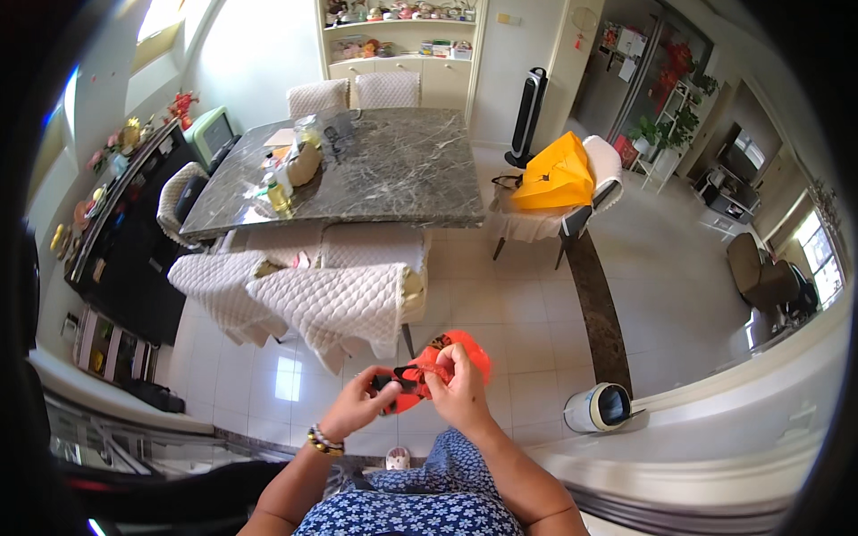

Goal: The person organizes household items by handling plastic bags, a red bag, and a yellow bag. They place items into a trash bin and arrange bags on a dining table. The person also picks up a mug and a spoon in the kitchen.

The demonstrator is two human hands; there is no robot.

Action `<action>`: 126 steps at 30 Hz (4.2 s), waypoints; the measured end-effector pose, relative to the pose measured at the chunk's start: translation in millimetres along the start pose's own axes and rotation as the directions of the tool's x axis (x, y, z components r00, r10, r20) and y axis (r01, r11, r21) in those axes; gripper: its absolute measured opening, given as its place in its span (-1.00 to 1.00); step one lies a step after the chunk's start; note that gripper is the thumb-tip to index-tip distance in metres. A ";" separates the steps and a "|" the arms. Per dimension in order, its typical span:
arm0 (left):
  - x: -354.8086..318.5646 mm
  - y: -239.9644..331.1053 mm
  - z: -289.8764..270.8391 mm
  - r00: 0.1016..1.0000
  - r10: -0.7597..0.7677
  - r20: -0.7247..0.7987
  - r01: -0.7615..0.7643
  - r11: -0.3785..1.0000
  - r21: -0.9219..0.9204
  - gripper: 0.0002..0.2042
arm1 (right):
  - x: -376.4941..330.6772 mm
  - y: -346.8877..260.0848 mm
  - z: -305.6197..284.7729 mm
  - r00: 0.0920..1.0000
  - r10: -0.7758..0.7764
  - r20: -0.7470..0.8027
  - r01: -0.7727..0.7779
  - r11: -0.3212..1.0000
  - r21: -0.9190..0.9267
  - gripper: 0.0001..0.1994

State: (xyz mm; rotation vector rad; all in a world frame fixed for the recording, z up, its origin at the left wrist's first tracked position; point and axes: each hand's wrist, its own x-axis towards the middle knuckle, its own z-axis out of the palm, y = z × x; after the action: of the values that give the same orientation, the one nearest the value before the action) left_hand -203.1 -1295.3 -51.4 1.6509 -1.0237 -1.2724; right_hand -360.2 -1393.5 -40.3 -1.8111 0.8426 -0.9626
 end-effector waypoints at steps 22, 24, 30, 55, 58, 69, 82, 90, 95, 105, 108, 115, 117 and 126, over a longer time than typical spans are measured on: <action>421.3 99.1 -100.5 0.771 0.134 -0.622 0.083 0.948 0.306 -0.76 | 431.3 191.7 -141.1 0.989 0.064 0.133 0.012 0.865 -0.502 -0.73; 449.5 102.9 -129.3 0.833 0.092 -0.545 0.051 0.969 0.242 -0.67 | 467.7 201.8 -130.1 0.991 0.064 0.121 -0.011 0.919 -0.395 -0.76; 568.3 127.7 -244.6 0.952 0.260 -0.161 -0.267 0.964 -0.019 -0.34 | 572.5 272.2 -102.6 0.988 0.145 0.056 -0.150 0.985 0.085 -0.88; 873.3 64.0 -473.4 0.680 0.633 -0.370 0.301 0.219 0.928 -0.89 | 810.1 250.0 -86.9 0.873 0.488 0.001 -0.393 0.703 0.593 -0.85; 843.2 73.2 -405.3 0.759 0.577 -0.303 0.019 0.444 0.896 -0.90 | 820.5 235.2 -87.3 0.890 0.454 0.048 -0.375 0.669 0.642 -0.82; 762.4 41.0 -226.6 0.900 0.341 -0.270 -0.225 0.897 0.381 -0.84 | 832.5 219.3 -45.5 0.894 0.332 0.301 -0.432 0.462 0.774 -0.60; 655.6 81.8 -206.6 0.832 0.553 -0.046 -0.456 0.729 0.511 -0.67 | 800.8 297.0 31.0 0.645 0.686 0.338 -0.690 0.333 0.642 -0.78; 706.0 217.4 -252.3 0.979 0.150 -0.141 -0.007 0.710 0.704 -0.81 | 811.1 298.5 32.1 0.768 0.614 0.182 -0.610 0.614 0.501 -0.84; 778.4 168.5 -276.9 0.906 0.204 0.371 -0.420 0.557 0.717 -0.76 | 806.9 301.7 30.5 0.879 0.432 0.201 -0.428 0.901 -0.062 -0.85; 855.0 94.7 -229.6 0.984 -0.087 0.153 -0.131 0.215 0.968 -0.65 | 798.7 292.3 38.8 0.924 0.318 0.212 -0.169 0.838 -0.519 -0.64; 879.1 35.6 -238.4 0.966 -0.144 0.217 -0.157 0.346 0.925 -0.67 | 792.9 253.8 53.4 0.931 -0.092 0.353 0.268 0.829 -0.491 -0.56; 798.3 168.6 -275.9 0.997 0.037 -0.063 0.046 0.349 0.936 -0.75 | 802.0 279.1 75.2 0.870 0.159 0.466 0.205 0.743 -0.637 -0.57; 803.3 155.9 -298.6 0.932 0.298 -0.204 0.061 0.426 0.903 -0.63 | 816.4 306.5 80.1 0.867 0.168 0.468 0.198 0.747 -0.635 -0.56; 818.3 114.7 -331.9 0.996 0.035 0.078 -0.076 0.775 0.627 -0.16 | 832.4 407.9 85.2 0.790 0.405 0.460 -0.383 0.912 -0.145 -0.55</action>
State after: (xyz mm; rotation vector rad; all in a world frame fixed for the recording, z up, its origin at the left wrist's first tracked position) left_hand 244.1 -2057.7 -159.1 2.0564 -1.6574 -0.9909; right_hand 40.9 -2214.3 -219.1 -1.7052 0.8731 -0.2018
